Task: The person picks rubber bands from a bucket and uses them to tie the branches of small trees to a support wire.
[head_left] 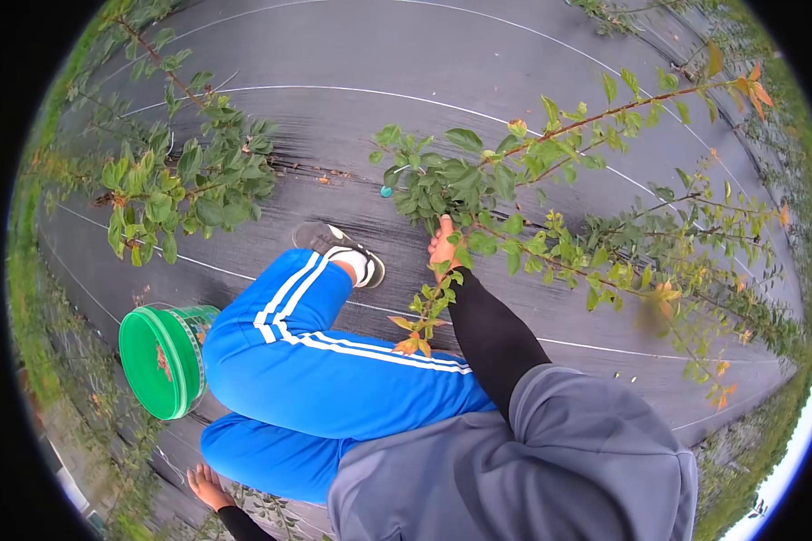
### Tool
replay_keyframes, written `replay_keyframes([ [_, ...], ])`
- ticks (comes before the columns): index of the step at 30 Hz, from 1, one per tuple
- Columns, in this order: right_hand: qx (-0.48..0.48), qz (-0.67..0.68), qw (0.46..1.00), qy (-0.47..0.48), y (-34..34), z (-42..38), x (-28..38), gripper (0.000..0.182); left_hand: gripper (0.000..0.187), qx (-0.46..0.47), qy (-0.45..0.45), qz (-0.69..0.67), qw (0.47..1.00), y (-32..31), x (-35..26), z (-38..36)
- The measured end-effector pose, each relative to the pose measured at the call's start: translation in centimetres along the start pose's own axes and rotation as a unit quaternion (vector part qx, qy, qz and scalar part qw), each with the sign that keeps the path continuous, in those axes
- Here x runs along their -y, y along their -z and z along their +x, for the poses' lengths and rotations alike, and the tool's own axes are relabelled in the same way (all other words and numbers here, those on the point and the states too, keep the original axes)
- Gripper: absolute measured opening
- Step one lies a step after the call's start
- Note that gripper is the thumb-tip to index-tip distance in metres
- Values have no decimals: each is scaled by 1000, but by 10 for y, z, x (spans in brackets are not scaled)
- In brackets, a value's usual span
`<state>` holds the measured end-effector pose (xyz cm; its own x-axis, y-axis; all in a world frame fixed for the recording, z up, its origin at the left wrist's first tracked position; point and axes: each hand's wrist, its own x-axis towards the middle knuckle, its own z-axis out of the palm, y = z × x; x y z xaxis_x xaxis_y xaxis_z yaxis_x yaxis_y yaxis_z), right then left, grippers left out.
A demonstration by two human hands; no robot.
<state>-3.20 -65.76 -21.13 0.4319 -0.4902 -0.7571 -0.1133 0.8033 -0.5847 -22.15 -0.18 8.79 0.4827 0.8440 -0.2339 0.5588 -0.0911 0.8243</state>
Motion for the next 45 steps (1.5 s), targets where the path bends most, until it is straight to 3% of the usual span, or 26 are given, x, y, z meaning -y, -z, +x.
replay_keyframes([
  [5, -13, 37, 999, -12, 6, 26, -11, 23, 57, 21, -27, -5, 999, -20, -22, 4],
  [8, 52, 59, 993, -86, 30, 48, -19, 18, 54, 50, -59, -32, 996, -24, -32, 2],
  [9, 88, 130, 983, -95, 36, 44, -20, 11, 54, 40, -53, -35, 997, -27, -37, -2],
  [12, 171, 107, 965, -167, 60, 28, -15, 16, 51, 39, -81, -52, 995, -32, -56, -16],
  [15, 146, 46, 970, -189, 91, -12, 9, 18, 48, 60, -131, -90, 986, -46, -75, -32],
  [18, 183, -27, 948, -259, 123, -38, 52, 20, 44, 117, -198, -130, 964, -66, -110, -51],
  [22, 244, -70, 947, -199, 160, -57, 93, 22, 41, 248, -307, -128, 910, -142, -188, -130],
  [26, 238, -51, 960, -139, 180, -77, 123, 17, 21, 451, -383, -22, 806, -224, -244, -304],
  [27, 242, -41, 960, -136, 187, -75, 124, 17, 16, 532, -434, 18, 727, -239, -245, -346],
  [28, 228, -27, 963, -143, 193, -67, 123, 19, 14, 619, -502, 38, 603, -253, -239, -387],
  [30, 189, 0, 970, -150, 201, -54, 121, 25, 16, 759, -481, 114, 424, -275, -210, -468],
  [31, 191, 7, 970, -149, 202, -56, 119, 25, 17, 739, -557, 109, 364, -291, -181, -496],
  [32, 192, 74, 971, -124, 201, -58, 115, 22, 26, 744, -569, 123, 327, -314, -154, -520],
  [33, 191, 139, 967, -98, 203, -58, 112, 20, 31, 659, -692, 93, 281, -340, -134, -538],
  [34, 67, 307, 946, 74, 179, -69, 102, 21, 35, 558, -794, 61, 231, -365, -123, -548],
  [35, -8, 431, 860, 272, 153, -85, 95, 22, 35, 558, -796, 63, 224, -390, -120, -546],
  [36, 87, 255, 954, 132, 152, -92, 117, 17, 38, 510, -816, 95, 254, -413, -119, -542],
  [38, 187, 148, 965, -109, 185, -37, 108, 12, 40, 360, -860, 192, 305, -436, -130, -530],
  [39, 207, 149, 958, -134, 181, -42, 119, 10, 40, 253, -875, 257, 323, -439, -147, -515],
  [41, 173, 89, 972, -130, 166, -29, 129, 9, 39, 216, -847, 369, 317, -437, -159, -480],
  [45, 108, -20, 986, -127, 133, 27, 136, 11, 34, 295, -772, 440, 352, -428, -153, -429],
])
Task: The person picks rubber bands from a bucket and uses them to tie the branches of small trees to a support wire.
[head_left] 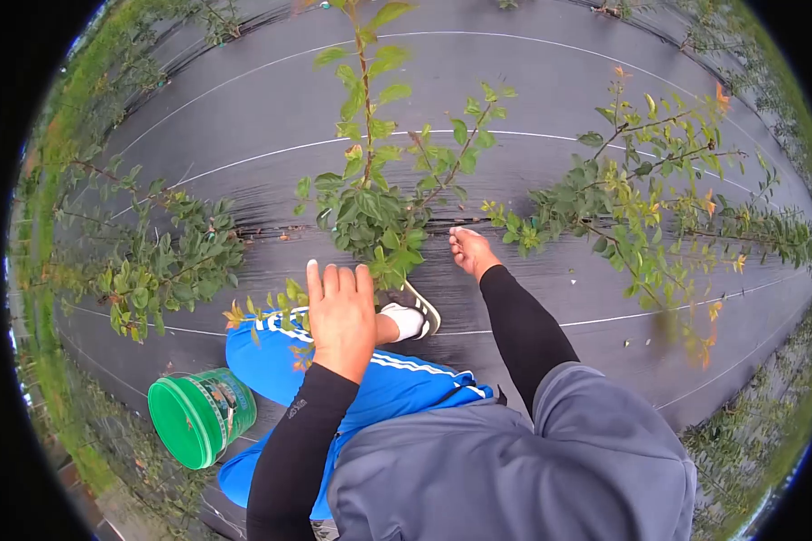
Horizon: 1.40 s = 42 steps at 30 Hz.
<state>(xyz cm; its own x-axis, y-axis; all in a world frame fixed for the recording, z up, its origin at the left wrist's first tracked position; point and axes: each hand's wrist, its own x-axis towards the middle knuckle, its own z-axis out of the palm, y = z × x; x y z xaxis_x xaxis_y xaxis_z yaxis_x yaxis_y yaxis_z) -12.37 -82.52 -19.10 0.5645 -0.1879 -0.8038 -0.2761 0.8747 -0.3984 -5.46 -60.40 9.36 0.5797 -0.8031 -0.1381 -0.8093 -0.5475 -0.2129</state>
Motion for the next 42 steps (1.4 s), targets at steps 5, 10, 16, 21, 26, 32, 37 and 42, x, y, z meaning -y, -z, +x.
replay_keyframes([
  [5, -78, -143, 986, 20, -20, 56, 19, 11, 32, -23, 33, -95, 995, -15, 10, -23],
  [10, -12, -255, 966, 29, -34, 88, 36, 17, 31, -9, 74, -153, 985, -20, 17, -34],
  [16, 90, -424, 901, -10, 31, 164, 49, 17, 34, 3, 132, -209, 969, -25, 28, -35],
  [21, 251, -362, 891, 110, 46, 193, 59, 23, 35, 27, 127, -252, 959, -22, 31, -35],
  [26, 203, -547, 807, 96, 36, 191, 76, 23, 33, 41, 98, -270, 957, -20, 28, -34],
  [32, 175, -626, 752, 113, 44, 199, 56, 23, 35, 29, 83, -298, 950, -23, 26, -32],
  [37, 150, -589, 781, 143, 59, 197, 49, 23, 34, 0, 71, -305, 950, -28, 21, -32],
  [42, 50, -153, 986, -39, 32, 110, 40, 24, 34, -14, 55, -285, 957, -29, 20, -34],
])
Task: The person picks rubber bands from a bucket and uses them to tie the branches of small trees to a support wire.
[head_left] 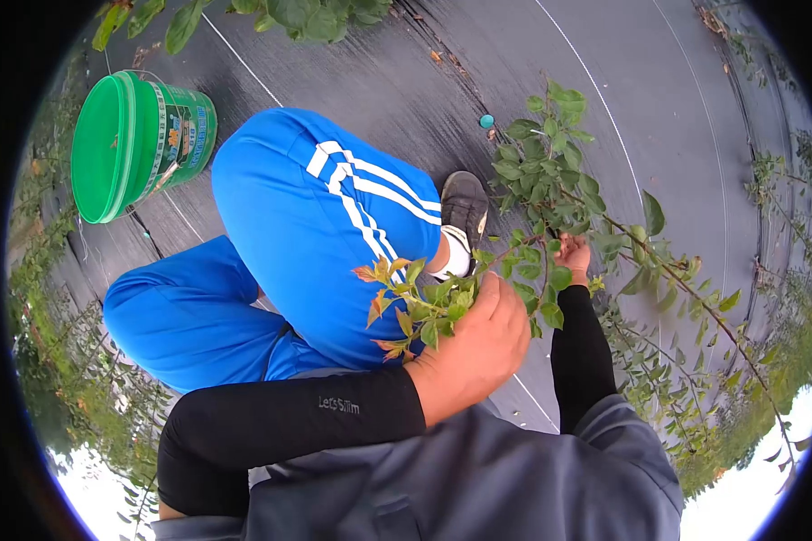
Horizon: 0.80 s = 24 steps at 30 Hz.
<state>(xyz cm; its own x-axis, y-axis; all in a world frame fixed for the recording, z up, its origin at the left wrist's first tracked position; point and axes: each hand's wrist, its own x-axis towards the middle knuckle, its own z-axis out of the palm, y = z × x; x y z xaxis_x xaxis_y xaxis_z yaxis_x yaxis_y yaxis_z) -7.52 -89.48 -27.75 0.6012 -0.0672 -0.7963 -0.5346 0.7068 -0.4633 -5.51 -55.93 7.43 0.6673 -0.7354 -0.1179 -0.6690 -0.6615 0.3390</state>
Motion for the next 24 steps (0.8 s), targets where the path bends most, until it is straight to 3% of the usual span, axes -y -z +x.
replay_keyframes([
  [3, -48, 33, 998, -22, -23, -46, -8, 19, 33, -12, -14, 9, 1000, 0, 0, -1],
  [5, 62, -47, 997, 28, -32, -78, -11, 16, 33, -22, -17, 9, 1000, -3, -3, -4],
  [6, 60, -50, 996, 34, -38, -86, -5, 16, 32, -28, -18, 16, 999, -5, -3, -3],
  [8, 129, 17, 991, 25, -51, -100, 6, 18, 32, -35, -24, 23, 999, -8, -5, -4],
  [10, 126, 53, 990, 32, -73, -102, 24, 19, 31, -43, -23, 15, 999, -9, -3, -5],
  [12, 211, 78, 974, 30, -89, -87, 50, 19, 31, -53, -20, 13, 998, -11, -4, -6],
  [14, 76, 47, 992, 93, -121, -75, 77, 18, 31, -63, -12, 12, 998, -11, -3, -6],
  [16, -43, -101, 982, 156, -146, -50, 89, 20, 30, -59, -9, 16, 998, -9, -2, -7],
  [17, -41, -104, 982, 156, -153, -32, 94, 20, 30, -61, -5, 16, 998, -8, -1, -6],
  [19, -36, -430, 887, 166, -159, -3, 99, 21, 29, -54, -3, 17, 998, -7, 0, -7],
  [24, 105, -548, 827, 62, -167, 23, 112, 17, 28, -39, 9, 7, 999, -8, 0, -7],
])
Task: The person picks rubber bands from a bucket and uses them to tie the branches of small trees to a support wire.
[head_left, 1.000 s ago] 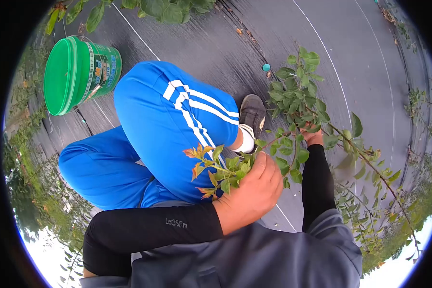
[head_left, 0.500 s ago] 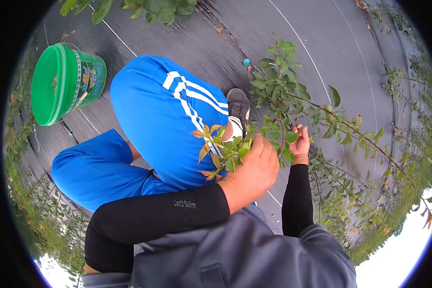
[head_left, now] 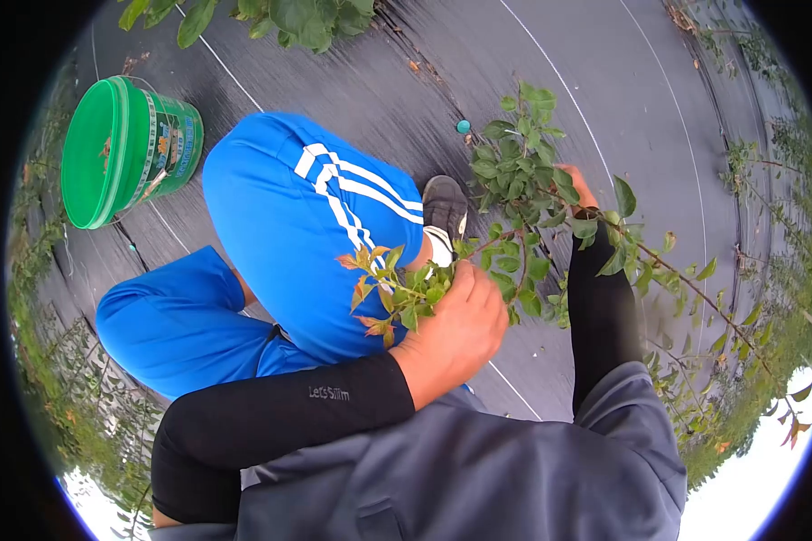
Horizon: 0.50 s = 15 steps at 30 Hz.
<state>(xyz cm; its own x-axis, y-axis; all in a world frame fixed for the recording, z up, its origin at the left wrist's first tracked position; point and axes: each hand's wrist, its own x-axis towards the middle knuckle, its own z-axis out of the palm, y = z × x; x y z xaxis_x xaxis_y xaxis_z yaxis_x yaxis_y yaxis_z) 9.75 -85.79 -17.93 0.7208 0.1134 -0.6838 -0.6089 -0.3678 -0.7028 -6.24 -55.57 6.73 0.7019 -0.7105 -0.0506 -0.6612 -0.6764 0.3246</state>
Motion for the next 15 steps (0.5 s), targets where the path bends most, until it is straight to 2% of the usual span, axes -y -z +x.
replay_keyframes([
  [2, 51, -105, 983, 144, -2, 1, 0, 18, 28, 2, 2, -1, 1000, 2, -1, 1],
  [4, 52, -216, 929, 296, 3, 16, -11, 20, 29, 9, 3, -17, 1000, 3, -1, 2],
  [6, 98, -296, 920, 238, 11, 33, -18, 26, 29, 20, 7, -17, 1000, 2, -3, 0],
  [7, -3, -360, 895, 262, 1, 31, -23, 25, 30, 28, 17, -17, 999, 2, -3, 1],
  [8, -10, -359, 897, 259, -1, 33, -21, 25, 30, 28, 10, -17, 999, 2, -3, 2],
  [10, 48, -280, 958, -24, -3, 31, -5, 25, 30, 38, 15, -14, 999, 2, -3, 3],
  [12, 33, -224, 974, -16, 3, 60, -51, 29, 30, 43, 13, -15, 999, 2, -4, 3],
  [13, 72, -83, 987, 121, 15, 85, -89, 32, 30, 42, 17, -16, 999, 2, -4, 4],
  [15, -40, -83, 993, 69, 8, 70, -79, 35, 31, 43, 11, -15, 999, 3, -4, 6],
])
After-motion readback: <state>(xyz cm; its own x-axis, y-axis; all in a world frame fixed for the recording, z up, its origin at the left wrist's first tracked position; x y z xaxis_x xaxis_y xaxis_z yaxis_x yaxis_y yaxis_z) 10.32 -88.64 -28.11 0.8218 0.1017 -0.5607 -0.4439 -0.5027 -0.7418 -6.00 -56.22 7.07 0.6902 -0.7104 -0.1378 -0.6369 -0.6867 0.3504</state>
